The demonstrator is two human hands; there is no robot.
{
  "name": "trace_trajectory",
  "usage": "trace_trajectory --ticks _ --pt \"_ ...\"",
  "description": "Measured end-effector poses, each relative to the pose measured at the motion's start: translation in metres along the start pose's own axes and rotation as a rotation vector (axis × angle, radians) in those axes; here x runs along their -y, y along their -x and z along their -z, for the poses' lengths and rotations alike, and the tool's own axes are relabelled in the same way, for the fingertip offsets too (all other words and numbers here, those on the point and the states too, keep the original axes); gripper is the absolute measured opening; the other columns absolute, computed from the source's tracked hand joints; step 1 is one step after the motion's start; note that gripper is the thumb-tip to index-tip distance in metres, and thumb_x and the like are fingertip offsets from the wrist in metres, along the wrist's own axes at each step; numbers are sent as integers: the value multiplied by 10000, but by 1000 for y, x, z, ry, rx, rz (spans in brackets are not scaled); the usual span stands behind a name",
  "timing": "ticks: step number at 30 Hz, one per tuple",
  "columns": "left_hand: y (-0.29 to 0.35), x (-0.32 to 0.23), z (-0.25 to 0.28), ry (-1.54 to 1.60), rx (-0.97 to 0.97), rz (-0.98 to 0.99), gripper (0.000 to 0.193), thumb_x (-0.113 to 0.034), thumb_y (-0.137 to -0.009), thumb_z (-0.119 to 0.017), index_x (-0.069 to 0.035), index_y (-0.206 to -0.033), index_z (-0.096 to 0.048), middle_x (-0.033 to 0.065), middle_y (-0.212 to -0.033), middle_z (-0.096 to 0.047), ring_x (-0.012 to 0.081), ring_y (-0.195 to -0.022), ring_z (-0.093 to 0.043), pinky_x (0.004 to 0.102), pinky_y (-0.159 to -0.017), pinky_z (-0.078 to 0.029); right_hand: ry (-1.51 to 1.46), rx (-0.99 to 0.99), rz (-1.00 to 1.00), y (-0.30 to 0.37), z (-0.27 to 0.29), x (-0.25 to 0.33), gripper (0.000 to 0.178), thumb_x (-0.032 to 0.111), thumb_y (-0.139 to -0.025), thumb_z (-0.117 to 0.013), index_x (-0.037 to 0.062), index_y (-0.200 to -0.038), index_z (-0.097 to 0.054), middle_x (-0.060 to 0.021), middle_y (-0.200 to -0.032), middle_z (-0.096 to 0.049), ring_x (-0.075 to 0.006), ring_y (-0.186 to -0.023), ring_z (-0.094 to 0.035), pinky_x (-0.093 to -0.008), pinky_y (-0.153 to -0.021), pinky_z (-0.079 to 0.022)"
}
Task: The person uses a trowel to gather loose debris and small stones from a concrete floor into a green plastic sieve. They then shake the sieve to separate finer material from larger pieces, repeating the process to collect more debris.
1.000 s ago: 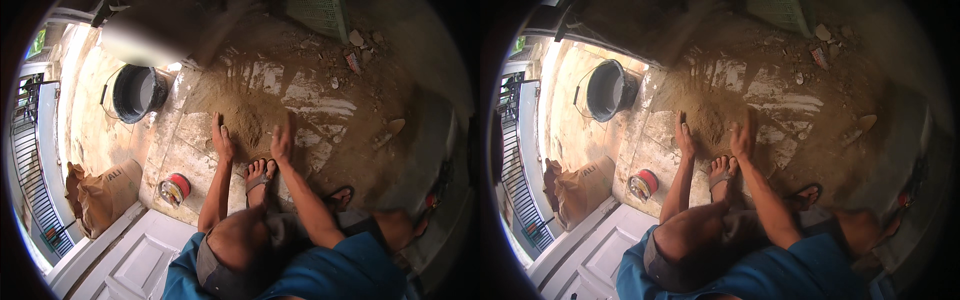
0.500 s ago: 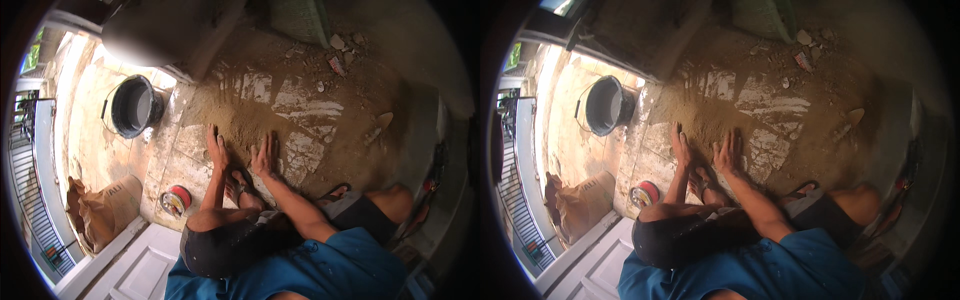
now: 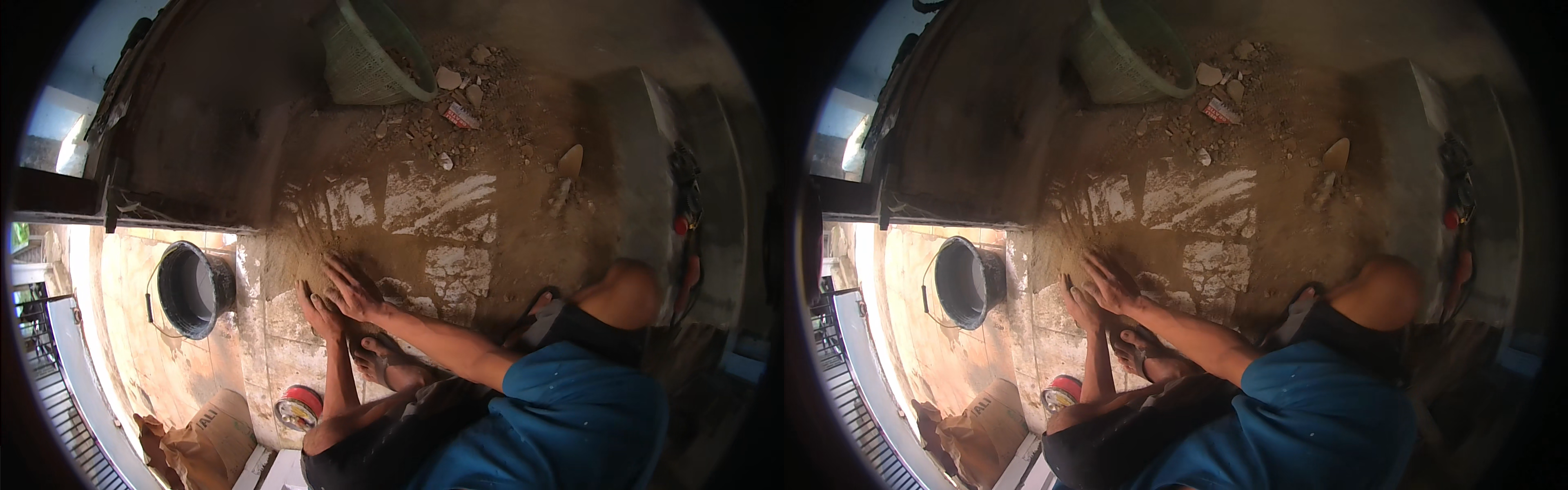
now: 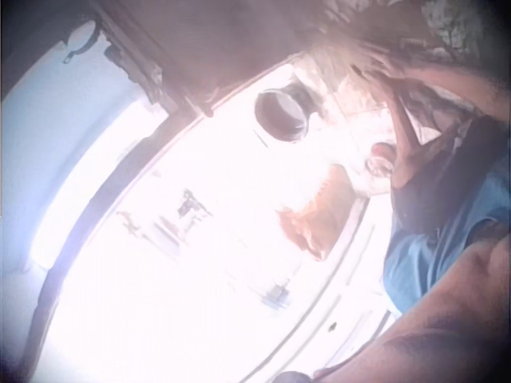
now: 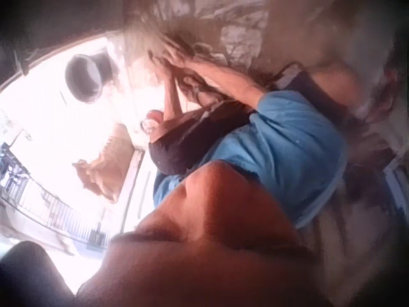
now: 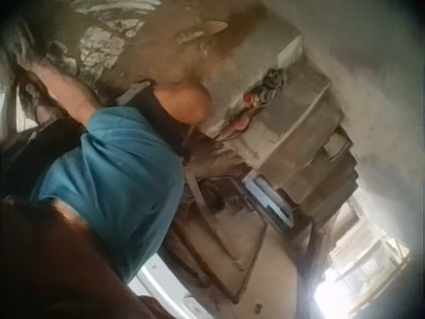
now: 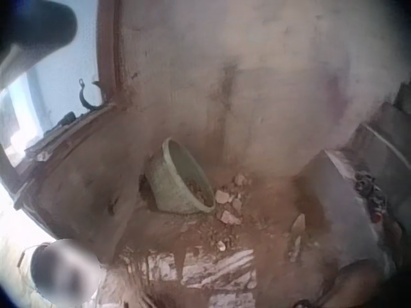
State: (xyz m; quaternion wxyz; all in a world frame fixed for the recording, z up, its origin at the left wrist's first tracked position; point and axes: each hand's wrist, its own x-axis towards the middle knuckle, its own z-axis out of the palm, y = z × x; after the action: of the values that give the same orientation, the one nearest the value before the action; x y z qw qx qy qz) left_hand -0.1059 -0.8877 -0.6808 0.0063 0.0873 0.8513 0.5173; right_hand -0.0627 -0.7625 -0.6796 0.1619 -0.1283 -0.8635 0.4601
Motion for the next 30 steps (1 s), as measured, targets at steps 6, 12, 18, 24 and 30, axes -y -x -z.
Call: trace_trajectory --ticks 6,12,18,24,30 --pt "1 8 -1 -171 58 -118 702 -505 -1117 -371 47 -1538 -470 289 -1619 -418 450 -1520 -369 522 -1250 -277 218 143 -84 1 15 4 788 559 -1056 -522 -9 -1590 -402 -245 -1690 -301 -448 -1584 -227 -525 -1301 -186" --pt "-4 12 11 -210 168 -110 733 -546 -1119 -375 5 -1601 -400 273 -1680 -315 444 -1560 -290 547 -1263 -245 165 494 179 -88 119 12 521 427 -1035 -600 35 -1376 -633 -203 -1351 -662 -356 -1233 -639 -493 -1079 -494" --pt "4 5 22 -427 266 -190 747 -556 -1117 -378 1 -1615 -371 269 -1688 -299 445 -1568 -265 540 -1277 -218 1008 806 123 -178 372 -73 156 162 -869 -717 98 -949 -835 -115 -985 -800 -292 -959 -759 -478 -766 -618" --pt "28 -28 35 -556 299 -225 729 -523 -1119 -409 11 -1614 -360 269 -1695 -282 446 -1564 -269 539 -1278 -214 660 -120 -538 -40 534 -185 315 336 -927 -664 33 -950 -749 -218 -934 -713 -396 -852 -700 -527 -724 -542" --pt "-18 -124 44 -838 448 -332 602 -364 -1076 -582 -2 -1543 -469 295 -1631 -393 468 -1501 -371 558 -1240 -276 304 -320 -1029 88 513 -252 709 482 -974 -693 -43 -1413 -509 -299 -1325 -626 -432 -1123 -686 -519 -960 -558"
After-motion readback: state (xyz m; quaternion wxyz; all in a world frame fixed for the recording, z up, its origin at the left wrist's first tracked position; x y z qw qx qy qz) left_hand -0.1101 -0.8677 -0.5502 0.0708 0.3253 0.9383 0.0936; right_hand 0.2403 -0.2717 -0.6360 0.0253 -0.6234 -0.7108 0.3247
